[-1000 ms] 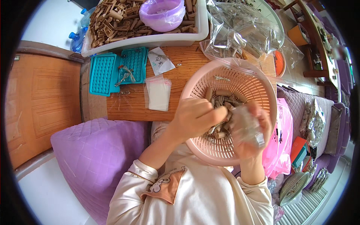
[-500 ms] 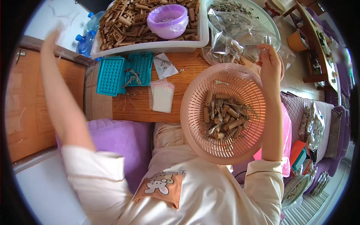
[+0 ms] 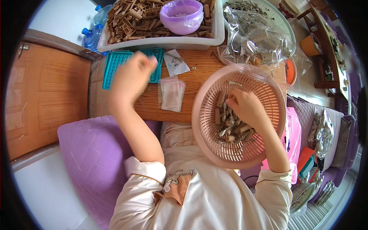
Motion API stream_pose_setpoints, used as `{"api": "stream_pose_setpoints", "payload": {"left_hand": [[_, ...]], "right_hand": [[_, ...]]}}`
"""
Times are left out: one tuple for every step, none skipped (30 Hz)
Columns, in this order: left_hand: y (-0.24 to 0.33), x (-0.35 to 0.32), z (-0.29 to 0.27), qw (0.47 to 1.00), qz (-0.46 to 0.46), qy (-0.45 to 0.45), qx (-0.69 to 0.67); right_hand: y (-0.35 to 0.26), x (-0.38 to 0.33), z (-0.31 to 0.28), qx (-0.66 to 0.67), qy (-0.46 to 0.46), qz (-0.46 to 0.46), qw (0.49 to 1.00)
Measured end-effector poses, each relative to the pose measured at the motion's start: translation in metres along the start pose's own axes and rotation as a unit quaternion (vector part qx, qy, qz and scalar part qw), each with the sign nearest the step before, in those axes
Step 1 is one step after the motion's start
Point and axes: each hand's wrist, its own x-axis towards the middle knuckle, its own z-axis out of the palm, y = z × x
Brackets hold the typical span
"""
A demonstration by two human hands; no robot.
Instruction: The person packages small cylindrical objects into small plastic bags by hand.
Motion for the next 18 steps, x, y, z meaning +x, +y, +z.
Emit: {"api": "stream_pose_setpoints", "payload": {"left_hand": [[-0.007, -0.012, 0.024, 0.997, -0.043, -0.008, 0.058], [-0.015, -0.021, 0.046, 0.99, -0.08, -0.02, 0.114], [-0.031, -0.028, 0.068, 0.991, -0.084, 0.001, 0.106], [-0.045, -0.035, 0.086, 0.991, -0.088, 0.023, 0.098], [-0.057, -0.04, 0.102, 0.991, -0.089, 0.022, 0.097], [-0.069, -0.043, 0.116, 0.99, -0.058, 0.092, 0.094], [-0.071, -0.044, 0.12, 0.982, -0.025, 0.162, 0.09], [-0.074, -0.042, 0.121, 0.983, -0.025, 0.161, 0.09], [-0.076, -0.037, 0.121, 0.991, -0.061, 0.113, 0.034], [-0.078, -0.035, 0.121, 0.993, -0.097, 0.066, -0.021], [-0.081, -0.034, 0.12, 0.993, -0.097, 0.065, -0.021], [-0.084, -0.033, 0.119, 0.994, -0.082, 0.065, -0.032], [-0.086, -0.034, 0.119, 0.995, -0.069, 0.066, -0.042], [-0.088, -0.036, 0.119, 0.994, -0.072, 0.065, -0.041], [-0.089, -0.038, 0.118, 0.994, -0.06, 0.082, -0.035], [-0.089, -0.039, 0.117, 0.994, -0.046, 0.098, -0.029], [-0.087, -0.039, 0.116, 0.994, -0.048, 0.097, -0.029], [-0.084, -0.039, 0.114, 0.99, -0.049, 0.117, -0.053]], "right_hand": [[0.001, 0.003, 0.01, -0.075, -0.015, 0.006, 0.997], [0.0, 0.006, 0.015, -0.078, -0.016, 0.009, 0.997], [-0.002, 0.011, 0.02, -0.12, -0.034, 0.029, 0.992], [-0.006, 0.015, 0.023, -0.162, -0.052, 0.051, 0.984], [-0.008, 0.019, 0.027, -0.154, -0.066, 0.06, 0.984], [-0.008, 0.023, 0.034, -0.154, -0.067, 0.059, 0.984], [-0.006, 0.026, 0.04, -0.148, -0.066, 0.048, 0.986], [-0.005, 0.027, 0.043, -0.141, -0.065, 0.037, 0.987], [-0.003, 0.028, 0.042, -0.111, -0.078, 0.045, 0.99], [0.0, 0.027, 0.042, -0.11, -0.079, 0.045, 0.99], [0.003, 0.024, 0.042, -0.043, -0.038, 0.029, 0.998], [0.006, 0.021, 0.042, 0.025, 0.005, 0.014, 1.0], [0.006, 0.017, 0.037, 0.027, 0.003, 0.014, 1.0], [0.001, 0.012, 0.028, 0.118, -0.009, 0.016, 0.993], [-0.002, 0.008, 0.019, 0.208, -0.021, 0.018, 0.978], [-0.004, 0.001, 0.012, 0.209, -0.022, 0.019, 0.978], [-0.004, -0.005, 0.005, 0.293, -0.041, 0.063, 0.953], [-0.003, -0.011, 0.0, 0.374, -0.061, 0.106, 0.919]]}}
